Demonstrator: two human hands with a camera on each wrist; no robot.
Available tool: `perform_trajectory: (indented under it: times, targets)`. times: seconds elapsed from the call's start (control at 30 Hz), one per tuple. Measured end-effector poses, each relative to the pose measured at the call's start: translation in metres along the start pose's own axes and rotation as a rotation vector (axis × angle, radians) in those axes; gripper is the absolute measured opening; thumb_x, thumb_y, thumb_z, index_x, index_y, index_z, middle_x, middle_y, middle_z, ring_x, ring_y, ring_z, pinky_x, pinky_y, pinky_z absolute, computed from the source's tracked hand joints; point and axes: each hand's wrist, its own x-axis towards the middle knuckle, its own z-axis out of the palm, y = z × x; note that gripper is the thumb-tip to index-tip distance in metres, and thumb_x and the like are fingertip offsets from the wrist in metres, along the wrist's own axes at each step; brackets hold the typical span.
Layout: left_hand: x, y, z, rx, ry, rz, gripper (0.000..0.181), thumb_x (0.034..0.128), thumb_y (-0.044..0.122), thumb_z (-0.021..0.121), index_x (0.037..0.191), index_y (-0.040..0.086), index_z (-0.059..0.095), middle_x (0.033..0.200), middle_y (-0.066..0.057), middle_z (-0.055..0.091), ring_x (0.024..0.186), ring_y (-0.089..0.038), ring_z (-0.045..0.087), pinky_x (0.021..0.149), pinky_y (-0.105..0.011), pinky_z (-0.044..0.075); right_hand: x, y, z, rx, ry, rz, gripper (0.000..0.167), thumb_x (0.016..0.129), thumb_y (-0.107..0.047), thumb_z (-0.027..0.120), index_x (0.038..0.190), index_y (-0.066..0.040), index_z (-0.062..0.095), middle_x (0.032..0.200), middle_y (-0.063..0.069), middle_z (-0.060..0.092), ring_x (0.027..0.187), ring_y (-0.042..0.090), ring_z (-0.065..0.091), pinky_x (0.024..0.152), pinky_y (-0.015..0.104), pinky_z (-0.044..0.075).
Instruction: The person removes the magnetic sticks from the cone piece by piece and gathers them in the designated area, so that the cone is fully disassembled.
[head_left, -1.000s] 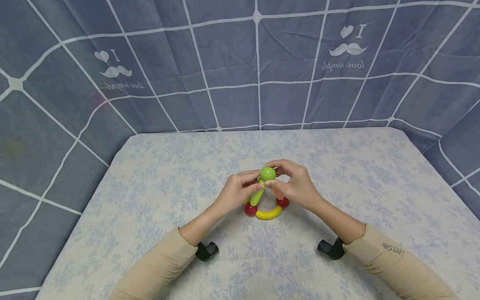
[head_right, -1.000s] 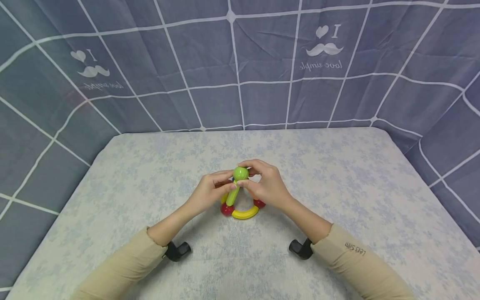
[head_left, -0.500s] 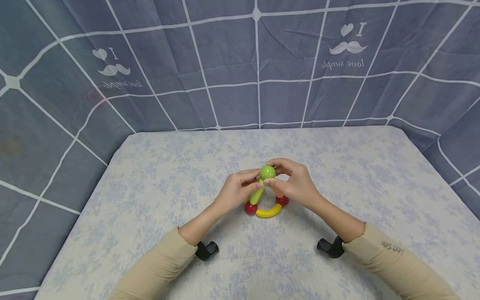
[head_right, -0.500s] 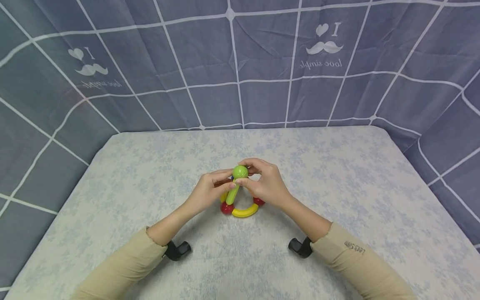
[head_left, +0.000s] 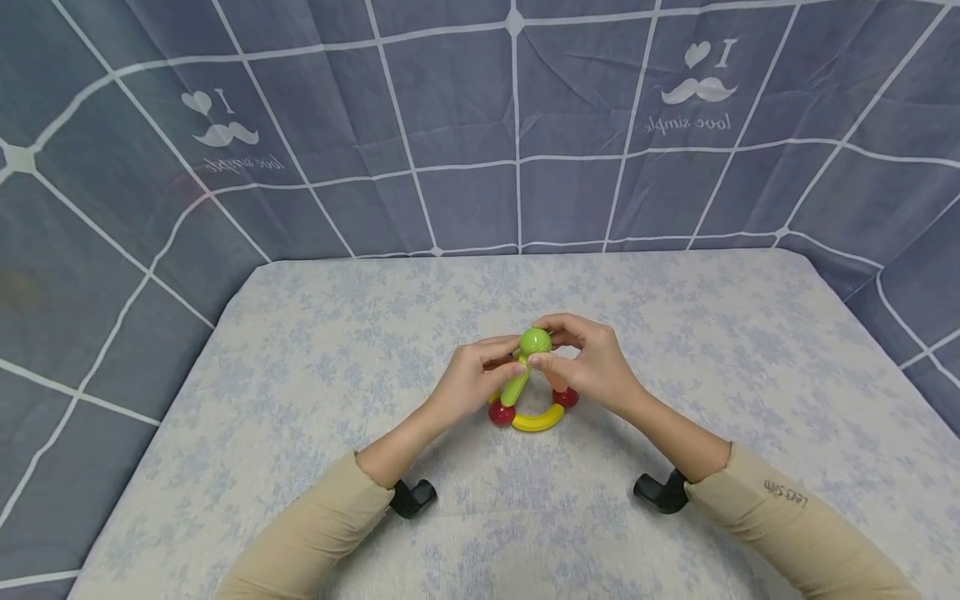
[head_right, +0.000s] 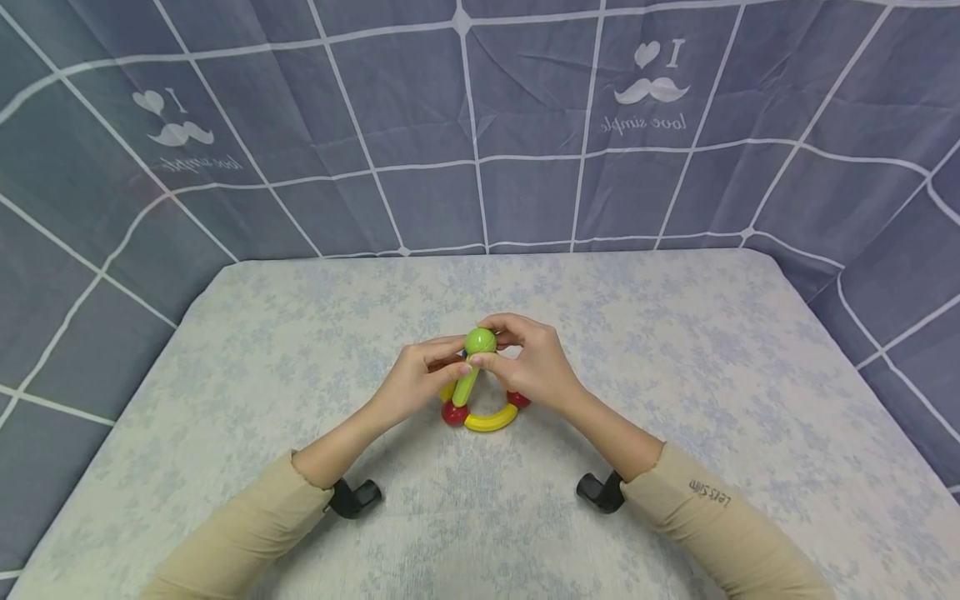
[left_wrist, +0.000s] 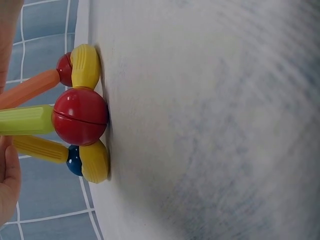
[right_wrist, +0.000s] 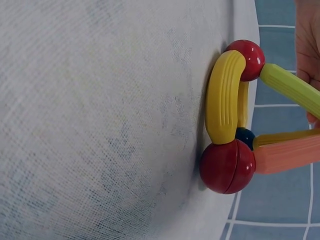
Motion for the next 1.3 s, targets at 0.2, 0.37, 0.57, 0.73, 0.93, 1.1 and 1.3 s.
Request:
perform_trajectory:
  times: [0.2, 0.37, 0.57, 0.73, 0.93, 1.1, 1.3]
  targets:
    - [0.001, 0.001, 0.0, 0.005, -0.006, -0.002, 0.036, 0.0888, 0.01, 0.062, 0.124, 0.001, 0.059, 0.123, -0.012, 0.059, 0.103, -0.021, 0.061, 0.081, -0.024, 0.05, 0.0, 0.007, -0.001, -0.018, 0.024, -0.027, 0.035, 0.072, 0.002, 0.077, 0.104, 0.001, 0.064, 0.097, 0.008, 0.066, 0.082, 0.016, 0.058, 0.076, 0.031, 0.049]
    - [0.004, 0.003, -0.001, 0.013, -0.002, -0.001, 0.036, 0.0887, 0.009, 0.062, 0.124, 0.0, 0.059, 0.122, -0.012, 0.06, 0.103, -0.02, 0.061, 0.082, -0.024, 0.05, 0.001, 0.005, -0.002, -0.028, 0.041, -0.019, 0.034, 0.072, -0.001, 0.078, 0.103, -0.001, 0.065, 0.094, 0.005, 0.065, 0.074, 0.013, 0.055, 0.069, 0.026, 0.048]
    - [0.005, 0.002, -0.001, 0.028, 0.01, -0.001, 0.036, 0.0886, 0.009, 0.062, 0.124, 0.001, 0.059, 0.123, -0.012, 0.06, 0.103, -0.019, 0.061, 0.081, -0.023, 0.05, 0.002, 0.003, -0.002, -0.055, 0.038, -0.022, 0.034, 0.072, -0.001, 0.078, 0.103, 0.0, 0.064, 0.093, 0.005, 0.065, 0.073, 0.013, 0.057, 0.068, 0.026, 0.049]
    - [0.004, 0.002, 0.0, 0.031, 0.017, -0.008, 0.037, 0.0887, 0.01, 0.062, 0.125, 0.002, 0.058, 0.124, -0.011, 0.059, 0.102, -0.019, 0.061, 0.08, -0.024, 0.05, 0.001, 0.005, 0.0, -0.074, 0.039, -0.055, 0.036, 0.073, 0.001, 0.077, 0.105, 0.003, 0.062, 0.096, 0.009, 0.065, 0.075, 0.014, 0.059, 0.069, 0.026, 0.05]
    - [0.006, 0.003, 0.001, 0.025, 0.032, 0.011, 0.038, 0.0885, 0.008, 0.062, 0.125, 0.001, 0.058, 0.123, -0.011, 0.06, 0.096, -0.018, 0.062, 0.077, -0.024, 0.051, 0.002, 0.007, 0.0, -0.102, 0.05, -0.113, 0.038, 0.072, 0.002, 0.077, 0.107, 0.002, 0.063, 0.098, 0.008, 0.064, 0.076, 0.014, 0.059, 0.071, 0.027, 0.051]
    - [0.003, 0.002, 0.001, 0.031, 0.037, 0.013, 0.037, 0.0884, 0.007, 0.062, 0.125, 0.0, 0.058, 0.122, -0.013, 0.06, 0.096, -0.019, 0.063, 0.077, -0.023, 0.051, 0.001, 0.006, 0.003, -0.111, 0.065, -0.178, 0.038, 0.07, 0.004, 0.077, 0.105, 0.002, 0.063, 0.094, 0.008, 0.064, 0.075, 0.016, 0.058, 0.069, 0.028, 0.051]
    - [0.0, 0.002, 0.003, 0.02, 0.04, 0.001, 0.037, 0.088, 0.007, 0.063, 0.124, 0.0, 0.059, 0.12, -0.012, 0.061, 0.092, -0.019, 0.063, 0.076, -0.023, 0.051, -0.001, 0.016, 0.004, -0.115, 0.066, -0.254, 0.039, 0.069, 0.004, 0.078, 0.105, -0.001, 0.063, 0.092, 0.006, 0.063, 0.077, 0.015, 0.056, 0.069, 0.026, 0.049]
